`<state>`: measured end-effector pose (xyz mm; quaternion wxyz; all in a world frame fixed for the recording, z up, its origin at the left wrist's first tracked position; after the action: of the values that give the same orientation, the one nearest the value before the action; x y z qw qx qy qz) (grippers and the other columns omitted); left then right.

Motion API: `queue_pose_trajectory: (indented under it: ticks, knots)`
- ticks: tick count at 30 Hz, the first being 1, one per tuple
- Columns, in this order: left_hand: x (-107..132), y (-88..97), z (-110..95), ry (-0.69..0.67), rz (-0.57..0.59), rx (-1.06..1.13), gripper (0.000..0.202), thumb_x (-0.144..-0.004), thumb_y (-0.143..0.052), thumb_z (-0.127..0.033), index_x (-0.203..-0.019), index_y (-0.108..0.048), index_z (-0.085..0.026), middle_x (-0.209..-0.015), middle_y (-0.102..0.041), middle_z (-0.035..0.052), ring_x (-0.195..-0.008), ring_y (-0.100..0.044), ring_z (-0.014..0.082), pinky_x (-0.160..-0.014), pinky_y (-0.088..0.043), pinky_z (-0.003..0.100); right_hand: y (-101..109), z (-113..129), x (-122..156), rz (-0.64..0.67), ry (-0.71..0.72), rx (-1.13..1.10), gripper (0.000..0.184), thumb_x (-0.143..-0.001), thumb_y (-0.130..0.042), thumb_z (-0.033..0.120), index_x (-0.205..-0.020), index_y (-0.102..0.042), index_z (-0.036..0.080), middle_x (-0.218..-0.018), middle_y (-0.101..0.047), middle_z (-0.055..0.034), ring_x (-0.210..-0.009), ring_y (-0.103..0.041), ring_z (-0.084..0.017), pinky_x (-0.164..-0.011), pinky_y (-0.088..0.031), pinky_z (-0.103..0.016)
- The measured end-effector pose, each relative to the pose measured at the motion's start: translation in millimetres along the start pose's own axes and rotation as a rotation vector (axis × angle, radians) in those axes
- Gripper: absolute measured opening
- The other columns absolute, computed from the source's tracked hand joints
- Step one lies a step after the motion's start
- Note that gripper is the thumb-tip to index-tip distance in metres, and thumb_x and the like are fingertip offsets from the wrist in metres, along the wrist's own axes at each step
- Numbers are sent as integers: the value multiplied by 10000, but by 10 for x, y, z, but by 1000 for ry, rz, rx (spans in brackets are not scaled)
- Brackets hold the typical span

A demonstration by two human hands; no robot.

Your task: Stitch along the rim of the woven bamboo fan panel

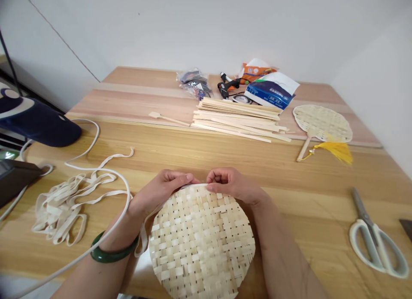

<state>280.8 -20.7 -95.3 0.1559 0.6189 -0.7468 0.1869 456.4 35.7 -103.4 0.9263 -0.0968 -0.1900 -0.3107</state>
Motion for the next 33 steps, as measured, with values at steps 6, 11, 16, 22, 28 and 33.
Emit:
queue_pose_trajectory:
  ticks: [6,11,16,22,28,33]
  knots:
    - [0,-36,-46,-84,1,-56,280,-834,-616,-394,-937,-778,-190,-914,-748,40,-799,-633,172,-690,-456,238,-21,-5,-14,13,-7,-8,284,-733,-738,400,-825,-590,175,-746,-514,26,-656,-438,-88,-574,-342,-216]
    - [-35,-47,-9,-110,-44,-170,288,-778,-664,-425,-795,-770,-157,-739,-706,36,-638,-579,145,-553,-409,231,-36,-2,-30,12,-13,3,304,-698,-760,407,-811,-600,176,-717,-520,32,-632,-434,-84,-558,-333,-216]
    - [-58,-50,15,-135,-72,-197,263,-763,-676,-403,-732,-745,-151,-673,-665,18,-577,-512,111,-522,-363,224,-55,16,-33,9,-11,16,273,-708,-753,380,-803,-599,176,-713,-520,34,-635,-432,-81,-564,-328,-215]
    - [-73,-71,37,-117,-67,-161,220,-757,-686,-377,-760,-734,-162,-720,-682,20,-618,-549,123,-557,-391,228,-58,1,-42,-6,-6,44,290,-720,-732,425,-804,-601,181,-710,-507,27,-630,-420,-89,-551,-325,-222]
    - [-80,-91,28,-134,-81,-92,170,-734,-721,-323,-795,-711,-165,-710,-662,4,-609,-539,108,-564,-396,218,-43,-5,-50,-6,0,53,281,-745,-710,438,-797,-598,186,-696,-488,32,-618,-401,-88,-545,-315,-228]
    - [-75,-87,7,-170,-55,-115,162,-763,-695,-320,-769,-714,-160,-717,-655,-2,-618,-521,100,-574,-388,213,-45,-18,-54,-6,-13,63,269,-756,-704,432,-811,-598,191,-721,-500,29,-636,-420,-92,-564,-329,-232]
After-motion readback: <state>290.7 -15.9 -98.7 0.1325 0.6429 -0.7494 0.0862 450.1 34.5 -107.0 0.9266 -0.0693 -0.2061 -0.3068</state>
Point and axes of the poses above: each hand's wrist, its own x-axis away from the middle knuckle, its own y-axis out of the back of the hand, z = x × y, the point moved 4 cm from there along -x, towards the middle knuckle
